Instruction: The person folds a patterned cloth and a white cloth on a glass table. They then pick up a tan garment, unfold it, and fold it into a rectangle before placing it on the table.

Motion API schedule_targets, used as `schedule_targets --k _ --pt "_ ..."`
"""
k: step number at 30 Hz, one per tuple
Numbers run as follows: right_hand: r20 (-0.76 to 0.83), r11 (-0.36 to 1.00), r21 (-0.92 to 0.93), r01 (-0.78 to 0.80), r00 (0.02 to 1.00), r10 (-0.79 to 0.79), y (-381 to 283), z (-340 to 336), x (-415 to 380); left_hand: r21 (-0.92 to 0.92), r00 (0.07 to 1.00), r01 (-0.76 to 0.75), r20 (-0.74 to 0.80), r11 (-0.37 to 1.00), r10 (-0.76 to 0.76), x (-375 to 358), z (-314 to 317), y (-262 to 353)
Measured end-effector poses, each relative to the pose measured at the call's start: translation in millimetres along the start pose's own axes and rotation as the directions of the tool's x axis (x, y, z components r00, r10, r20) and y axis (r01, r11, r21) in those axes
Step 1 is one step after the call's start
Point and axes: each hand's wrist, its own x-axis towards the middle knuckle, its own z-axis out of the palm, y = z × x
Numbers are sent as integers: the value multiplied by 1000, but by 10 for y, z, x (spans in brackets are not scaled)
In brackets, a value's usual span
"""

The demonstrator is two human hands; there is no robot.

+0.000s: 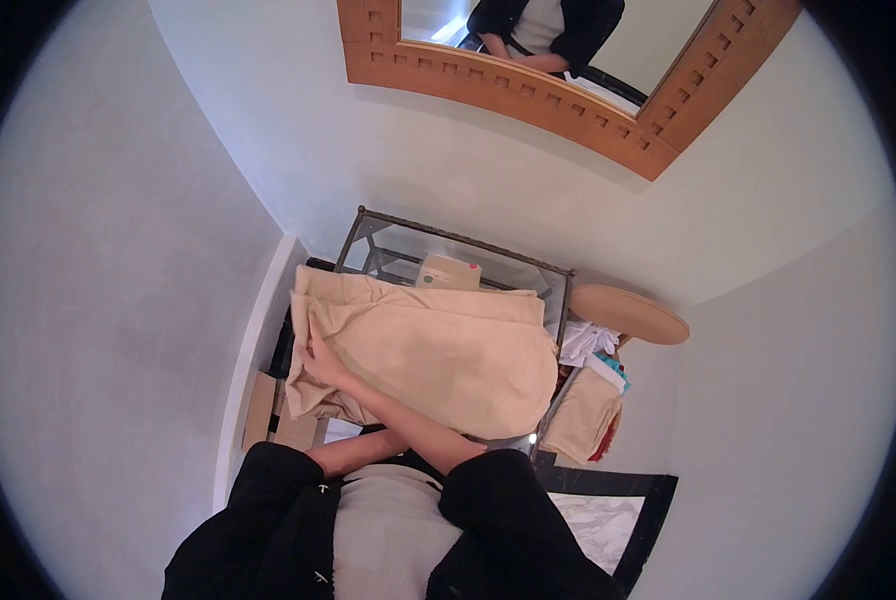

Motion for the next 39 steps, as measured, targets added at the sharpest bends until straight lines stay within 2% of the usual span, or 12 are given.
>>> schedule_targets --k 1,4,6,7,9,12,17,26,27,30,36,39 --pt "137 992 90 -91 987 79 8 -42 -59 -2 1000 5 3 1000 -5 -5 -10 -13" --pt "155 980 -157 119 983 -95 12 -275 -248 -12 999 32 9 999 -31 21 -32 -43" --pt "35 862 -388 325 940 -339 -28 -591 -469 -18 998 63 11 998 -63 100 -46 -60" --pt "-29 804 -510 305 928 -370 89 -814 -540 -21 997 82 12 996 -82 142 -34 -72" --pt "-227 749 -643 162 893 -389 182 -1288 -820 -27 993 114 13 993 -114 296 -36 -114" --pt "-513 457 -830 -320 759 -400 236 -2131 -1364 -38 988 152 14 988 -152 406 -40 -148" --pt "-896 395 -443 -805 392 -208 339 -2928 -2251 -44 982 189 5 981 -189 498 -61 -185" --pt "-762 654 -109 -749 485 429 794 -3188 -2643 -37 973 228 -15 973 -229 691 -115 -258" --pt "-750 813 -42 -581 556 359 836 -3143 -2623 -43 972 230 -38 972 -231 696 -85 -261" --pt "-747 901 3 -433 598 290 819 -3145 -2616 -56 972 222 -62 974 -225 684 -22 -269" --pt "-704 865 288 -410 522 482 180 -3168 -2589 86 977 202 -85 976 -195 690 -72 -247" --pt "-658 937 199 -286 670 344 224 -3349 -2498 142 974 212 -107 967 -198 700 -36 -232"
